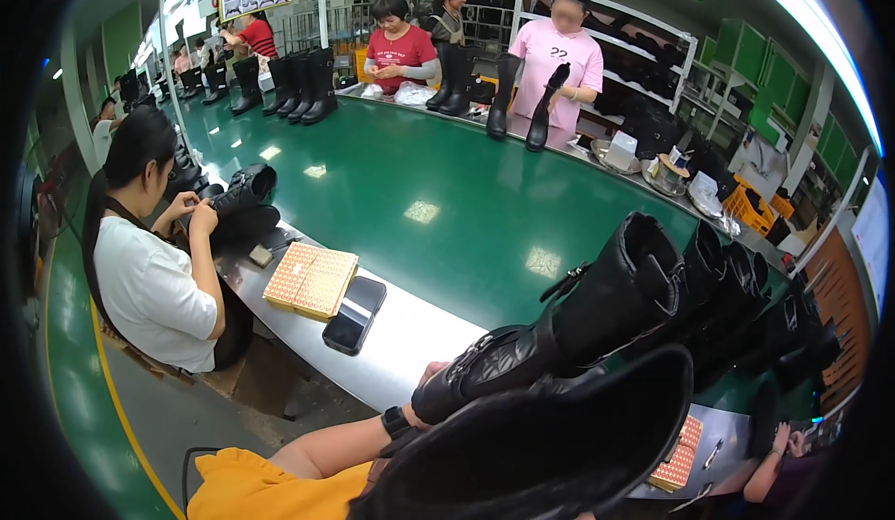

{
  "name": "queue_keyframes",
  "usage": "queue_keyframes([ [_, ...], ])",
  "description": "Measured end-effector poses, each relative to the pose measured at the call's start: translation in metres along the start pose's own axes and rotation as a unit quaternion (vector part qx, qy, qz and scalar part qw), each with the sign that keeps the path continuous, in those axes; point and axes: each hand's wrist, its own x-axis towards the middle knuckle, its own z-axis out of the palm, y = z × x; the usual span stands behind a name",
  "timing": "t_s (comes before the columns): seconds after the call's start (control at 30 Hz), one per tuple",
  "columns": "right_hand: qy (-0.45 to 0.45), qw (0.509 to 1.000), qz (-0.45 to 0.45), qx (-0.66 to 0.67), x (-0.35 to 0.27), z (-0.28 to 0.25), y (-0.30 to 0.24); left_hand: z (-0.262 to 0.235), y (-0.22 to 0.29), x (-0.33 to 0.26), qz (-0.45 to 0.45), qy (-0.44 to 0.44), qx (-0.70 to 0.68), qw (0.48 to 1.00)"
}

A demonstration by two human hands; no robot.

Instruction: Inspecting and cleaning black boots on an assembly line.

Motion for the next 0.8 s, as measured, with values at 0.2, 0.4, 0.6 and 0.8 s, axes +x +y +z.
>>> queue_keyframes([
  [0.2,0.067,0.992,-0.048,0.094,-0.005,0.005,-0.054,0.014,-0.003,-0.02,-0.072,0.112,-0.119,0.984],
  [0.4,0.079,0.973,-0.212,-0.047,0.01,-0.025,-0.104,-0.017,-0.016,-0.012,-0.082,-0.14,-0.325,0.932],
  [0.6,-0.137,0.956,-0.086,0.246,0.062,-0.039,-0.09,-0.021,-0.029,-0.014,-0.133,-0.117,-0.314,0.933],
  [0.8,-0.128,0.943,-0.249,0.18,0.1,-0.029,-0.077,-0.042,-0.036,-0.01,-0.153,-0.191,-0.29,0.925],
])
